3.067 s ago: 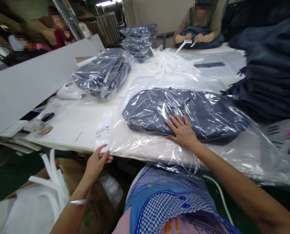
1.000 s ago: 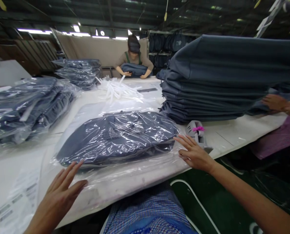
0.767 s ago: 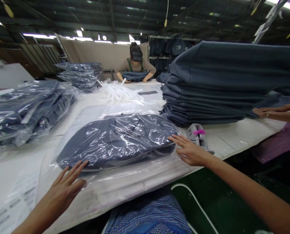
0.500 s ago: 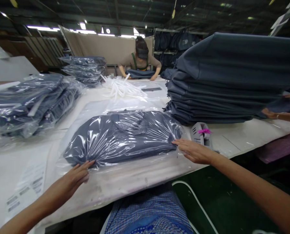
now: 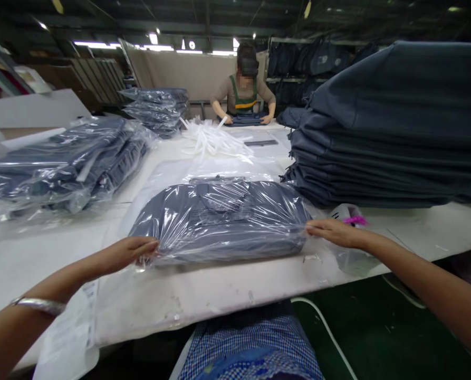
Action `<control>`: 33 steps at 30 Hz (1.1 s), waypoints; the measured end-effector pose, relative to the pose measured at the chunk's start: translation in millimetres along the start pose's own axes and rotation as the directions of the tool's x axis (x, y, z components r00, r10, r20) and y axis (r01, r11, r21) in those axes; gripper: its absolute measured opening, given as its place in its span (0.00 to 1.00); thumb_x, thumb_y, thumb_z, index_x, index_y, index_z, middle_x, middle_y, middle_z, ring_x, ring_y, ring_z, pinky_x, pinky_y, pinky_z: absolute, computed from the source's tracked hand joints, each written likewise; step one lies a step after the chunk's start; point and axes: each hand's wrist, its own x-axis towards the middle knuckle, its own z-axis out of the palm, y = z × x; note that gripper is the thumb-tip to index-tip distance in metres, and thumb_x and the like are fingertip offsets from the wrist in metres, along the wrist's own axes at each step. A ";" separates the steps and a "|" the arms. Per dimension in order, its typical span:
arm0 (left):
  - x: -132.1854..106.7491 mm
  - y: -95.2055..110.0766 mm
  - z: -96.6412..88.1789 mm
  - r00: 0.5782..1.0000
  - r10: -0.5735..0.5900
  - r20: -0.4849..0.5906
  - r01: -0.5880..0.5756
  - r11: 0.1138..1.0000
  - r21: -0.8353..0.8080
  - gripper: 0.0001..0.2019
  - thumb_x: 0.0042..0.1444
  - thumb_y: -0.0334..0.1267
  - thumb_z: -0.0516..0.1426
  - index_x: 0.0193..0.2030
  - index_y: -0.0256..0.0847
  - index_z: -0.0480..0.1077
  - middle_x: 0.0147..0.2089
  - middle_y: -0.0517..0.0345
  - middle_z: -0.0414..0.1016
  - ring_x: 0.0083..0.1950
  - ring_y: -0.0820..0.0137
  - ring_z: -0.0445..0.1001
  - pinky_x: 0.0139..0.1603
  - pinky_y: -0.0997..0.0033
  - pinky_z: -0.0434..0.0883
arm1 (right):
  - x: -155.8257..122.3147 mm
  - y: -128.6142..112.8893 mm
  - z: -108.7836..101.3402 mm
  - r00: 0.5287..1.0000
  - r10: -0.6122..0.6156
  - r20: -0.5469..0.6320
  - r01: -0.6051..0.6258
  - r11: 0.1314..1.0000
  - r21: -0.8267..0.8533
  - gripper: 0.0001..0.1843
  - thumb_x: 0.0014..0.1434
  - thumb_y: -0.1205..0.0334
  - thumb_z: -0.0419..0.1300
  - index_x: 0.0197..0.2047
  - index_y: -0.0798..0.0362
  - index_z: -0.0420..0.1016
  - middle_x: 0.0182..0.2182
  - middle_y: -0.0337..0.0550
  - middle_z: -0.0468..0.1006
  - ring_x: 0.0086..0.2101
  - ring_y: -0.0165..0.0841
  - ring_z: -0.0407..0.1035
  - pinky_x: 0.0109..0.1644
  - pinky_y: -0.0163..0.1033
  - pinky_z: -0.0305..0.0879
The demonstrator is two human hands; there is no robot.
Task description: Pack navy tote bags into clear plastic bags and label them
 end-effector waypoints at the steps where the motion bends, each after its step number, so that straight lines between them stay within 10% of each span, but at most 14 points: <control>1: 3.7 -1.0 -0.8 0.997 -0.022 0.078 0.025 0.999 -0.030 0.28 0.48 0.67 0.58 0.34 0.40 0.75 0.38 0.53 0.81 0.42 0.59 0.78 0.36 0.70 0.73 | 3.1 -0.1 -1.6 1.000 0.022 -0.002 -0.022 1.000 0.016 0.32 0.62 0.31 0.47 0.34 0.52 0.75 0.32 0.44 0.75 0.36 0.41 0.69 0.44 0.44 0.64; 9: 35.3 -8.1 -6.2 0.990 -0.081 0.117 0.089 0.994 -0.063 0.24 0.53 0.61 0.57 0.33 0.38 0.68 0.33 0.53 0.80 0.33 0.63 0.80 0.25 0.76 0.68 | 32.3 14.8 -4.7 0.987 0.152 -0.042 -0.147 0.984 0.104 0.37 0.51 0.23 0.51 0.28 0.53 0.74 0.28 0.43 0.77 0.32 0.38 0.70 0.38 0.39 0.63; 16: 57.3 -9.0 -10.9 0.995 0.099 -0.010 -0.095 0.977 0.192 0.24 0.52 0.63 0.57 0.23 0.42 0.69 0.22 0.58 0.75 0.23 0.68 0.74 0.24 0.74 0.68 | 58.8 35.8 7.0 0.976 0.214 -0.043 -0.213 0.976 0.042 0.35 0.53 0.26 0.52 0.21 0.52 0.71 0.21 0.40 0.74 0.26 0.35 0.67 0.32 0.38 0.59; 25: 22.3 -4.8 -30.9 0.964 0.267 0.015 -0.261 0.926 0.272 0.14 0.51 0.53 0.62 0.36 0.46 0.80 0.37 0.58 0.80 0.37 0.65 0.77 0.39 0.72 0.71 | 65.0 54.4 19.0 0.977 0.214 -0.008 -0.213 0.976 0.040 0.33 0.59 0.30 0.46 0.19 0.50 0.65 0.20 0.45 0.70 0.25 0.37 0.64 0.33 0.43 0.56; 33: 1.4 -16.6 -11.4 0.894 0.366 -0.257 -0.209 0.851 0.482 0.16 0.65 0.48 0.49 0.44 0.48 0.77 0.48 0.54 0.80 0.48 0.60 0.78 0.48 0.64 0.71 | 63.3 66.1 23.5 0.962 0.272 0.022 -0.272 0.961 0.041 0.36 0.57 0.26 0.44 0.19 0.48 0.67 0.21 0.50 0.70 0.26 0.41 0.66 0.36 0.47 0.59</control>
